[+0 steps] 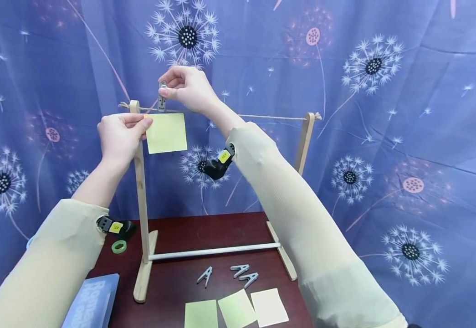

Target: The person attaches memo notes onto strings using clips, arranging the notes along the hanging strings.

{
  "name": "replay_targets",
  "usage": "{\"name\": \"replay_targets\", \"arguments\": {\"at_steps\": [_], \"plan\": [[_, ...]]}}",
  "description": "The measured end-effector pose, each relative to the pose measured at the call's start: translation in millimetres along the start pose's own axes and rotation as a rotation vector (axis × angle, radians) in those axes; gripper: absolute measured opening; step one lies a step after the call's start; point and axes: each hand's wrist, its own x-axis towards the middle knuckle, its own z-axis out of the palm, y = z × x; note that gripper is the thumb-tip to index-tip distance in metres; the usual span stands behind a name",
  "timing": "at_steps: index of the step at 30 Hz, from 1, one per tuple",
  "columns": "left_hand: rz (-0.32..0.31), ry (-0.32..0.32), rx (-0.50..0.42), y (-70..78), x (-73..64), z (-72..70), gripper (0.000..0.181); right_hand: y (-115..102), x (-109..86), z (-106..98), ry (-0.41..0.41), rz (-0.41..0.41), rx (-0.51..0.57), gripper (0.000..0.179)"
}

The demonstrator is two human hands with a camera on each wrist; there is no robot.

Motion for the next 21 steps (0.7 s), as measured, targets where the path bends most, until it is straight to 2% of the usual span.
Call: {"name": "replay_targets", "arguments": {"at_steps": [10,21], "plan": [[0.021,0.007,0.02,1.7,1.2,2.9,0.032,-1,1.8,0,0.028,0.036,-0.025,0.011],[0.006,0.021,0.046,0.9,2.7,0.3,0.034,-7,10.6,4,0.012,0.061,-0.038,0.01]]}}
